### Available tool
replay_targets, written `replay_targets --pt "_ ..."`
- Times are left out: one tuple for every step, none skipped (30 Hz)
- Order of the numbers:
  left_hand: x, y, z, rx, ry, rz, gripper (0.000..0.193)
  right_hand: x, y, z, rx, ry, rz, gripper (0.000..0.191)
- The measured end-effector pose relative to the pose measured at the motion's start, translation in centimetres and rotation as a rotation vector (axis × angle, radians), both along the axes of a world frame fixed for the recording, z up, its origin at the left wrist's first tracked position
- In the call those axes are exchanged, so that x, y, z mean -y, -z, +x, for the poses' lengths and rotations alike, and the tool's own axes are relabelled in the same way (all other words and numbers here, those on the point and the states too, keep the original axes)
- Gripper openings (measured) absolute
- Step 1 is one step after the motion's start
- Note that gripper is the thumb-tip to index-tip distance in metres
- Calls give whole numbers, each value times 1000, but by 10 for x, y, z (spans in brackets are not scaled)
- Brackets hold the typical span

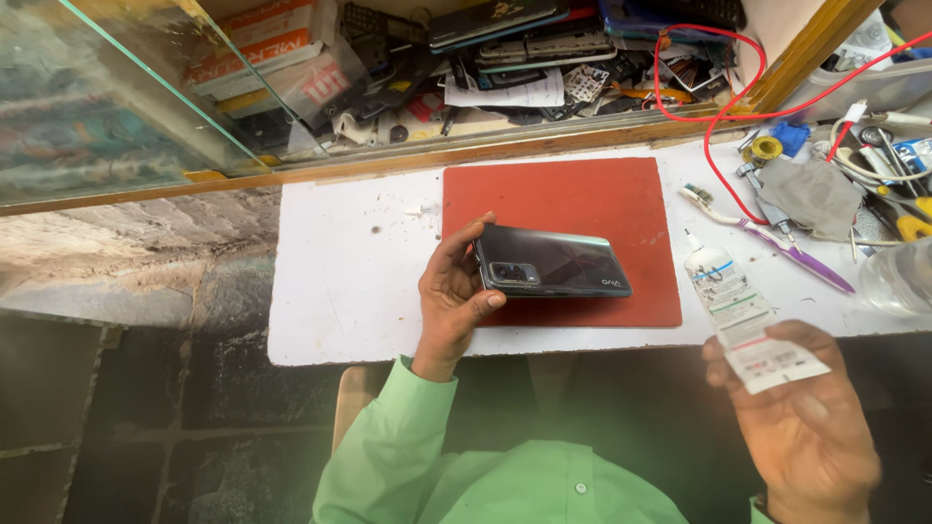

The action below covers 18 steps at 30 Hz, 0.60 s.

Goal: The person cleans a smartphone's back cover with a cloth, then uses a precision tool to scrape residue from the edges. They apply adhesive from a tube along the phone's perimeter and wipe excess with a cloth. The phone is handled and turned over multiple times during the process.

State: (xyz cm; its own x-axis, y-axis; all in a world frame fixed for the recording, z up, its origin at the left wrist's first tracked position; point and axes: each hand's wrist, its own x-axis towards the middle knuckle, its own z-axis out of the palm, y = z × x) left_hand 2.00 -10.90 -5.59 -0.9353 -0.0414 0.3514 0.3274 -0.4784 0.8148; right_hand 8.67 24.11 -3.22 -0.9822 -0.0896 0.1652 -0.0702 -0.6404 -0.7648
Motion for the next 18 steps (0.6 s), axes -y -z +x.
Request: replay_targets --pt "-2 0 2 -3 -10 2 77 0 -5 3 6 -15 2 47" --pt "-4 1 4 -12 -10 8 77 1 -10 6 12 -30 5 54" --pt "-6 1 6 -24 -9 13 77 5 -14 13 7 75 213 49" --pt "-7 1 10 -36 -9 18 76 9 -18 23 4 178 422 44" --pt "-8 0 14 -31 -11 -1 77 14 -20 31 3 281 631 40" --pt "-9 0 17 -26 -12 -19 77 20 -22 34 -17 310 549 41" --pt "-9 0 20 -23 -12 -37 77 27 -22 36 -39 339 465 43" --pt "-9 -1 21 -24 -5 -46 77 33 -22 37 -61 367 383 45" --pt "-9 -1 23 -22 0 -54 78 38 -22 38 -61 410 499 50" --pt "-9 -1 24 -21 3 -62 78 45 -22 38 -64 452 613 54" --pt "-8 -1 24 -24 6 -56 78 53 -22 38 -70 495 726 58" --pt "-8 -1 23 -27 9 -49 78 62 -21 39 -60 483 710 54" --pt "-8 -1 23 -30 15 -41 79 71 -21 41 -49 473 695 50" --pt "-8 0 22 -25 18 -39 78 78 -21 41 -38 464 680 46" --pt "-8 0 22 -19 21 -36 78 83 -23 40 -87 435 704 42" --pt "-7 0 22 -12 22 -34 78 86 -24 40 -134 405 727 38" --pt "-7 1 22 -7 21 -21 78 89 -26 39 -181 373 751 34" --pt "-6 1 22 0 21 -7 78 94 -27 38 -192 361 731 33"
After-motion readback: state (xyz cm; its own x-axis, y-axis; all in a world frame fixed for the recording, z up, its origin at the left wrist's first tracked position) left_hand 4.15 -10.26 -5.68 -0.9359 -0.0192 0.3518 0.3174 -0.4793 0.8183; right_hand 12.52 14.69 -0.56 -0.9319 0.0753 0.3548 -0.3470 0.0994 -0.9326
